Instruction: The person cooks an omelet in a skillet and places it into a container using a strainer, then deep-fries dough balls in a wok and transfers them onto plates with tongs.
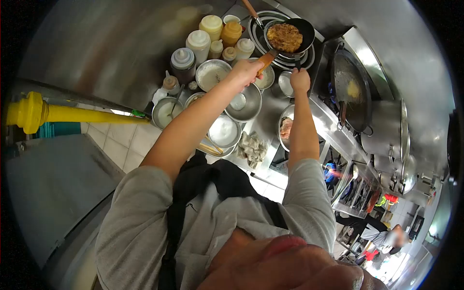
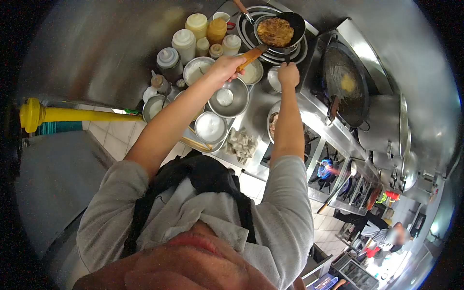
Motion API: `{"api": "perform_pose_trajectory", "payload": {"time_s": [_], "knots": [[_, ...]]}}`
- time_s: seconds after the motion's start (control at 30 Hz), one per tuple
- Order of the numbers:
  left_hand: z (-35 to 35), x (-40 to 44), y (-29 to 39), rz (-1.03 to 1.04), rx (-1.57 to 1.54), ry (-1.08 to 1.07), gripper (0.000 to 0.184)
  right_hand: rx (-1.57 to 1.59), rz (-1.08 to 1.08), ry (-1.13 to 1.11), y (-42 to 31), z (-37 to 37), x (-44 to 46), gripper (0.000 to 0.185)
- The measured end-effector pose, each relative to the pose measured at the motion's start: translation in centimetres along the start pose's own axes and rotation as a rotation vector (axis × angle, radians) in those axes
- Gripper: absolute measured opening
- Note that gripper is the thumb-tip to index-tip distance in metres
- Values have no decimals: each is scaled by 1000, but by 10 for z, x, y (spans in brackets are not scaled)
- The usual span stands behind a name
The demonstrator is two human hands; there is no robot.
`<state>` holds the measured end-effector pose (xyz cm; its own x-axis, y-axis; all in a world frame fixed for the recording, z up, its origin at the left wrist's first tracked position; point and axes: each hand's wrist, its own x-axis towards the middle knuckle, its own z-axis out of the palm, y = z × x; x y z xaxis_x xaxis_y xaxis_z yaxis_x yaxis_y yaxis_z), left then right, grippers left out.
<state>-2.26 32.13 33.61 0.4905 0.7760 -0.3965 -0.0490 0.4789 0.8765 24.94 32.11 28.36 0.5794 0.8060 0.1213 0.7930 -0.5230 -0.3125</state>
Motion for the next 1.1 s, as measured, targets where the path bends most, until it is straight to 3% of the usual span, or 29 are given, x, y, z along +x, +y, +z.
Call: {"api": "perform_pose_trajectory", "payload": {"time_s": [0.27,0.4,0.47,0.53,0.63,0.7,0.83,0.9,0.97,1.03,1.1], "knots": [[-1,7,-3,7,11,28,34,-376,-139,227,8,-58,17,25],[-5,-5,4,11,-25,-5,41,-356,-72,281,-2,-88,10,28],[-14,-29,20,15,431,14,53,-265,4,348,-8,-95,-2,31],[-27,-45,-1,509,974,410,65,-146,56,332,-10,-96,-11,36],[-31,-101,11,496,787,230,66,71,91,252,-25,-105,-30,42],[-32,-116,4,505,637,114,55,214,10,272,-20,-95,-33,42],[-1,-167,8,462,676,-93,44,797,34,124,-20,-98,-51,38],[17,-186,6,389,649,-300,37,1140,159,-78,-29,-140,-91,32],[36,-208,6,358,660,-459,35,1309,137,-132,-30,-174,-134,21],[59,-222,-5,229,575,-671,33,1285,113,-148,-25,-213,-177,23],[84,-229,-29,136,581,-831,31,1479,141,-151,-14,-250,-224,21]]}}
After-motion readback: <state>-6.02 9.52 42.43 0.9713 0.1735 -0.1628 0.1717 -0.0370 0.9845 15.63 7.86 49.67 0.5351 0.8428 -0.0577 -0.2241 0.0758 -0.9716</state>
